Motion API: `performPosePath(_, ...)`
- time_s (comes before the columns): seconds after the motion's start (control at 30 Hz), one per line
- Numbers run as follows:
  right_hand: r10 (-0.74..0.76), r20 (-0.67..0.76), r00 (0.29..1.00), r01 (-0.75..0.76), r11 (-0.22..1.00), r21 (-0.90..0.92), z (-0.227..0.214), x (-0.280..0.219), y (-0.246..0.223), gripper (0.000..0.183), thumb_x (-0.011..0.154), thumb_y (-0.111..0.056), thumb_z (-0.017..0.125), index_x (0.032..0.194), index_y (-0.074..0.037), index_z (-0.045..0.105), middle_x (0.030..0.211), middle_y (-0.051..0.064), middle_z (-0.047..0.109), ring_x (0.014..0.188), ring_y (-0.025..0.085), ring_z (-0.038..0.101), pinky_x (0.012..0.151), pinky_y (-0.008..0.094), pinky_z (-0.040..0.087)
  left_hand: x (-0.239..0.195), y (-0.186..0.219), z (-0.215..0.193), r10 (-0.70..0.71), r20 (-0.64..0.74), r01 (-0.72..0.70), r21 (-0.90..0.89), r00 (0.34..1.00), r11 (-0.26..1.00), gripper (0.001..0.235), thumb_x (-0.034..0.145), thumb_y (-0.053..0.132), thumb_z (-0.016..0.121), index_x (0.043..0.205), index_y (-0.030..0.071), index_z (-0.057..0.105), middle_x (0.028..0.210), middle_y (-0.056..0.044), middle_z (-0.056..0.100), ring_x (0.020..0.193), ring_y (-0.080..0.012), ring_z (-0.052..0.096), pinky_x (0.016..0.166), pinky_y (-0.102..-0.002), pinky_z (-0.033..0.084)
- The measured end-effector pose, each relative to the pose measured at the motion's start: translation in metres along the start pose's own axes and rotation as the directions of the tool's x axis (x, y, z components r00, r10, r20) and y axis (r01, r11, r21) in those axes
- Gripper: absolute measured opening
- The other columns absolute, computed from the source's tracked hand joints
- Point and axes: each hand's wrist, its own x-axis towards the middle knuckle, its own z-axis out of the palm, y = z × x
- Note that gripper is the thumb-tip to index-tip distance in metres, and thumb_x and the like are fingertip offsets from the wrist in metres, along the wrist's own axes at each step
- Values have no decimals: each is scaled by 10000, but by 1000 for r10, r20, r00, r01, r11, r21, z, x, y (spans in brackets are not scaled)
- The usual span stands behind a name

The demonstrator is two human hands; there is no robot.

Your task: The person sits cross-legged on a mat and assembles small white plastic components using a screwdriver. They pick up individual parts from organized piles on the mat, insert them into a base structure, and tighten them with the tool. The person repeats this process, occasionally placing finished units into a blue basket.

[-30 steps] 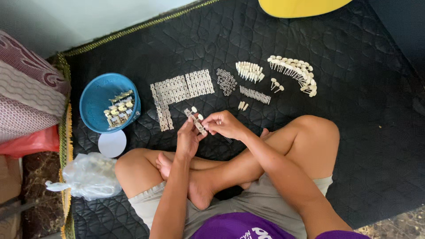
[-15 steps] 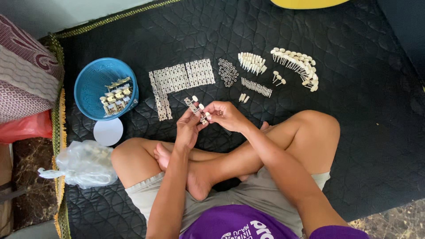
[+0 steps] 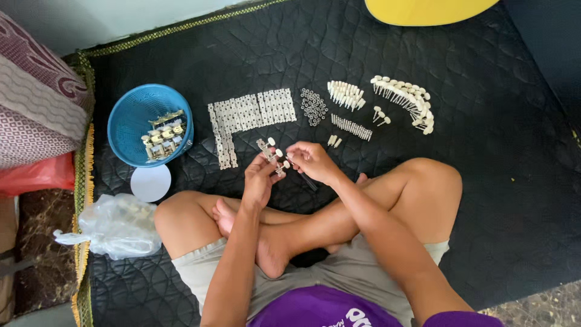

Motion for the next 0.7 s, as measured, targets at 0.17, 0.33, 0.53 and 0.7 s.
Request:
performPosePath(0.17, -70, 34, 997, 71, 997, -31, 4, 0, 4, 329, 935, -88, 702, 1256, -18, 683, 924, 105, 737, 701, 113, 695, 573, 227, 611, -9, 9, 9, -1, 16, 2, -15, 1000, 1000, 348, 916, -31, 654, 1261, 7, 658, 1011, -102, 707, 840, -236, 747, 675, -418, 695)
performPosePath(0.33, -113, 50, 992, 117, 990, -75, 5, 7, 14, 272, 921, -73, 701, 1189, -29, 714, 864, 86, 724, 643, 90, 657, 523, 214, 588, -8, 6, 12, -44, 41, 44, 10, 998, 999, 337, 884, -46, 640, 1211, 14, 699, 963, -118, 717, 822, -250, 748, 697, -455, 688)
performPosePath(0.53, -162, 57, 985, 169, 973, -154, 4, 11, 21, 233, 872, -29, 725, 1105, -13, 727, 763, 85, 714, 523, 87, 621, 442, 197, 510, 2, -3, 10, -59, -39, 62, 75, 998, 995, 207, 957, 90, 589, 1114, 38, 714, 906, -82, 720, 844, -221, 754, 682, -396, 658)
performPosePath(0.7, -144, 72, 987, 151, 982, -112, 9, 0, 22, 203, 866, -5, 740, 1068, -21, 738, 770, 103, 723, 514, 102, 620, 447, 199, 522, -12, -3, 10, 7, -120, 8, 127, 993, 992, 103, 947, 34, 651, 1045, 54, 673, 845, -70, 713, 731, -198, 749, 561, -332, 639)
